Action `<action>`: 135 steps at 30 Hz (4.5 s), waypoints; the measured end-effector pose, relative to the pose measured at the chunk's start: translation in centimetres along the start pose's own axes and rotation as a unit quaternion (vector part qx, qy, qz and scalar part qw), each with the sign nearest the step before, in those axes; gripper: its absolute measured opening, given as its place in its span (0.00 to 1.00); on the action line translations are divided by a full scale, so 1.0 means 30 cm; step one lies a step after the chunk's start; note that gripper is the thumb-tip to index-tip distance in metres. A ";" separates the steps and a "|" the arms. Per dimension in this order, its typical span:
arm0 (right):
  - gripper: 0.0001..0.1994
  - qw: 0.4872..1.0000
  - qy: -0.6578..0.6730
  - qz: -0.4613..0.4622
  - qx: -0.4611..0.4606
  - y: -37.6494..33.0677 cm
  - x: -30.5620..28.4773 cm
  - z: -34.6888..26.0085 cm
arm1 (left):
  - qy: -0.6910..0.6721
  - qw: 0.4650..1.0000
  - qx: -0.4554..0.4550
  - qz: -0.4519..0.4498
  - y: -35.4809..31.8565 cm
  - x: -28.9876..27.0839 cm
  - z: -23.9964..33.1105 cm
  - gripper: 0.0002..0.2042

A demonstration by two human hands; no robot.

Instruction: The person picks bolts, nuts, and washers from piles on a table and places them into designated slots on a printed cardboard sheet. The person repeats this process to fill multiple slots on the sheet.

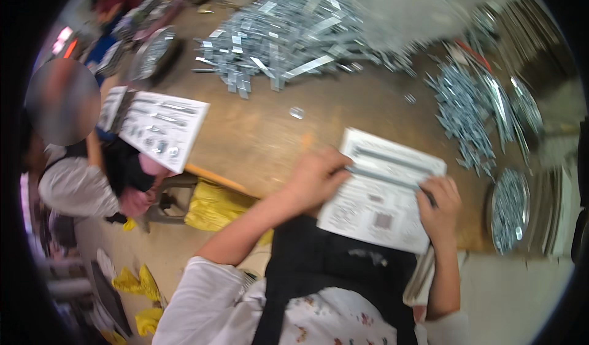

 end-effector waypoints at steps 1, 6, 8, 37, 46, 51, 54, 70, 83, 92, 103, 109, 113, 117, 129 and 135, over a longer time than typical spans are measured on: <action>0.09 1.000 0.001 0.006 0.018 -0.005 -0.019 -0.007 | -0.018 0.999 -0.016 -0.023 0.022 0.000 0.011 0.10; 0.13 0.996 0.055 0.056 0.051 -0.034 -0.043 -0.004 | 0.016 0.990 -0.116 0.081 0.063 -0.176 -0.141 0.14; 0.13 0.985 0.085 0.112 0.099 -0.064 -0.057 0.022 | 0.184 0.941 -0.185 0.217 0.067 -0.330 -0.351 0.16; 0.06 0.981 0.156 -0.109 0.021 -0.042 0.073 -0.260 | -0.225 0.955 -0.188 -0.033 -0.183 0.042 0.159 0.20; 0.07 0.996 0.048 -0.067 -0.014 -0.011 0.131 -0.239 | -0.041 0.994 -0.100 -0.002 -0.159 0.010 0.080 0.14; 0.11 0.992 0.069 -0.101 -0.020 0.015 0.100 -0.208 | -0.073 0.993 -0.087 -0.026 -0.110 0.000 0.072 0.13; 0.16 0.990 0.108 -0.066 0.056 0.118 0.025 -0.117 | -0.224 0.961 -0.161 -0.023 -0.077 -0.016 -0.005 0.12; 0.12 0.984 -0.110 -0.028 0.138 0.762 0.262 0.382 | -0.070 0.986 -0.063 0.140 0.335 0.001 -0.210 0.09; 0.12 0.962 0.153 -0.221 -0.055 0.027 0.156 -0.354 | -0.064 0.987 -0.049 0.142 0.320 0.004 -0.238 0.11; 0.12 0.978 0.128 -0.167 0.013 0.073 0.047 -0.269 | -0.089 0.983 -0.028 0.157 0.319 0.016 -0.258 0.08; 0.16 0.967 -0.080 0.049 0.238 0.127 -0.244 0.371 | -0.303 0.942 -0.125 0.072 0.360 0.005 -0.223 0.12; 0.24 0.958 -0.235 0.006 0.163 0.151 -0.089 0.466 | -0.245 0.964 -0.051 -0.086 0.500 0.153 0.028 0.13; 0.19 0.973 -0.196 0.015 0.125 0.092 -0.072 0.365 | -0.076 0.983 0.060 -0.154 0.569 0.294 0.136 0.14; 0.14 0.981 -0.145 0.032 0.127 0.011 -0.103 0.314 | -0.012 0.974 0.103 -0.202 0.606 0.442 0.221 0.14; 0.09 0.967 -0.193 0.098 0.131 -0.079 -0.167 0.282 | 0.147 0.947 0.162 -0.235 0.627 0.611 0.358 0.10; 0.10 0.958 -0.218 0.084 0.169 -0.128 -0.168 0.283 | 0.203 0.927 0.226 -0.219 0.610 0.623 0.380 0.07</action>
Point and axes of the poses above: each hand's wrist, its own y-axis towards the middle knuckle, its own x-axis out of the palm, z = x × y, the point moved 4 cm from there along y, towards the middle knuckle, and after that the axes turned 6 degrees about -z, right-handed, at the moved point
